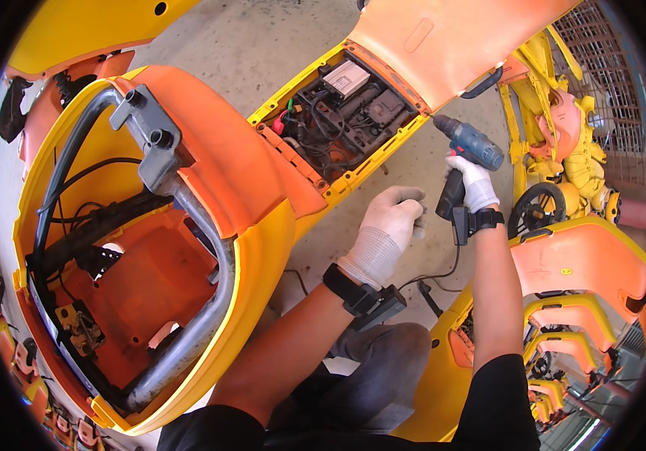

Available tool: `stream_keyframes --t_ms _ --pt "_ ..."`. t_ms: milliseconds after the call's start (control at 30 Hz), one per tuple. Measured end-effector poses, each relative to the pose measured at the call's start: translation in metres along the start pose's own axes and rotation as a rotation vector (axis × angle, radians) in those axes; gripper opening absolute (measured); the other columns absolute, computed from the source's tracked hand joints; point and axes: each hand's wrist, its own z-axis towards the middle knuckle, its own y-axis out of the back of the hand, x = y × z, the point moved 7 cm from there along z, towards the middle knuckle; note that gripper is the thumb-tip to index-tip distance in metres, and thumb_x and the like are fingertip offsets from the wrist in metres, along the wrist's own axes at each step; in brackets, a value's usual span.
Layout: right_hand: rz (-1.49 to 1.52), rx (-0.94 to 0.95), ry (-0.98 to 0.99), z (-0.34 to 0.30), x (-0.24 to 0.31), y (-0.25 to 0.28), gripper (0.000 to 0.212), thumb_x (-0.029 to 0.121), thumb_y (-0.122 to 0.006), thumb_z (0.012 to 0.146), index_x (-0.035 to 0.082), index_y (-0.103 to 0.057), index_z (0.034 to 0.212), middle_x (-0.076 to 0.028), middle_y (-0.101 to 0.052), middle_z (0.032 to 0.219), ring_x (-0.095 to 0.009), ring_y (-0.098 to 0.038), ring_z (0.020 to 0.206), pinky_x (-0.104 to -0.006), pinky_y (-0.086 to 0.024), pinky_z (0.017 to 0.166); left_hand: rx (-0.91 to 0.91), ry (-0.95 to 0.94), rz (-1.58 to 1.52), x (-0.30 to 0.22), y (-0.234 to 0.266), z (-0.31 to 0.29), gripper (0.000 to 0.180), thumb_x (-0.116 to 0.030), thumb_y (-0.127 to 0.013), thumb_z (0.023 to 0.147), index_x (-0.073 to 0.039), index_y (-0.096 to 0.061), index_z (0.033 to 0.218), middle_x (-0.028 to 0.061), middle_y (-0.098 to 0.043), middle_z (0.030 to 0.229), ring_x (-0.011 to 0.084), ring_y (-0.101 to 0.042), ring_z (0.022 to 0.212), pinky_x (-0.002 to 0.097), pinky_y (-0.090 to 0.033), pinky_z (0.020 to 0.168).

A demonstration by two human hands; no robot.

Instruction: The person uses a cordless drill to fasten screws into the body panels of a yellow and orange electric scooter. They work on the side and rear sections, then place a black storage bin into the rear compartment before continuing to secure additional screws.

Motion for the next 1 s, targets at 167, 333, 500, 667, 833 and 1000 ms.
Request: stream_keyframes --t_ms 167,333,500,667,833,1000 --pt "-0.238 0.066 0.051 0.007 0.033 0.001 0.019 0.015 -0.073 0.079 0.004 -0.066 0.093 -0.005 -0.064 0.071 -0.016 -0.062 0.063 -0.0306 -0.049 0.061 -0.004 -0.002 0.001 -0.004 0.0 -0.002 0.029 -0.006 -0.054 0.091 0.007 -0.058 0.116 0.0089 -0.063 0.095 0.0147 -0.062 0.079 0.0283 -0.053 0.071" --pt "-0.595 0.129 0.093 0.02 0.075 0.0 0.021 0.022 -0.073 0.078 0.003 -0.068 0.085 -0.007 -0.065 0.069 -0.017 -0.062 0.061 -0.0318 -0.049 0.06 -0.003 0.0 -0.053 -0.006 -0.002 -0.003 0.029 -0.005 -0.053 0.09 0.008 -0.057 0.116 0.0087 -0.062 0.093 0.0145 -0.061 0.078 0.0281 -0.053 0.07" --pt "-0.865 0.249 0.146 0.038 0.12 -0.02 0.019 0.019 -0.071 0.07 0.002 -0.065 0.077 -0.007 -0.063 0.065 -0.018 -0.061 0.058 -0.0327 -0.049 0.055 0.016 -0.007 -0.095 -0.009 -0.003 -0.003 0.028 -0.004 -0.053 0.089 0.008 -0.057 0.115 0.009 -0.062 0.093 0.0146 -0.061 0.076 0.0283 -0.053 0.069" --pt "-1.202 0.305 0.179 0.058 0.152 -0.05 0.019 0.019 -0.07 0.062 0.001 -0.066 0.066 -0.008 -0.065 0.061 -0.019 -0.06 0.054 -0.0338 -0.048 0.052 0.003 -0.001 -0.115 -0.01 -0.002 -0.001 0.029 -0.004 -0.054 0.088 0.008 -0.057 0.115 0.0092 -0.062 0.092 0.0153 -0.062 0.074 0.0288 -0.053 0.068" --pt "-1.459 0.31 0.085 0.063 0.171 -0.078 0.022 0.019 -0.072 0.058 0.001 -0.07 0.07 -0.01 -0.069 0.067 -0.022 -0.063 0.056 -0.035 -0.05 0.055 -0.015 0.005 -0.135 -0.009 -0.002 0.0 0.029 -0.004 -0.054 0.088 0.007 -0.059 0.114 0.0091 -0.063 0.092 0.0159 -0.063 0.075 0.0298 -0.054 0.068" --pt "-1.684 0.28 0.002 0.065 0.185 -0.096 0.027 0.018 -0.073 0.062 0.001 -0.072 0.083 -0.011 -0.072 0.078 -0.025 -0.068 0.065 -0.0389 -0.054 0.063 -0.017 0.024 -0.146 -0.011 -0.005 -0.003 0.029 -0.004 -0.054 0.088 0.006 -0.06 0.115 0.0094 -0.065 0.092 0.0163 -0.064 0.075 0.0303 -0.055 0.069"
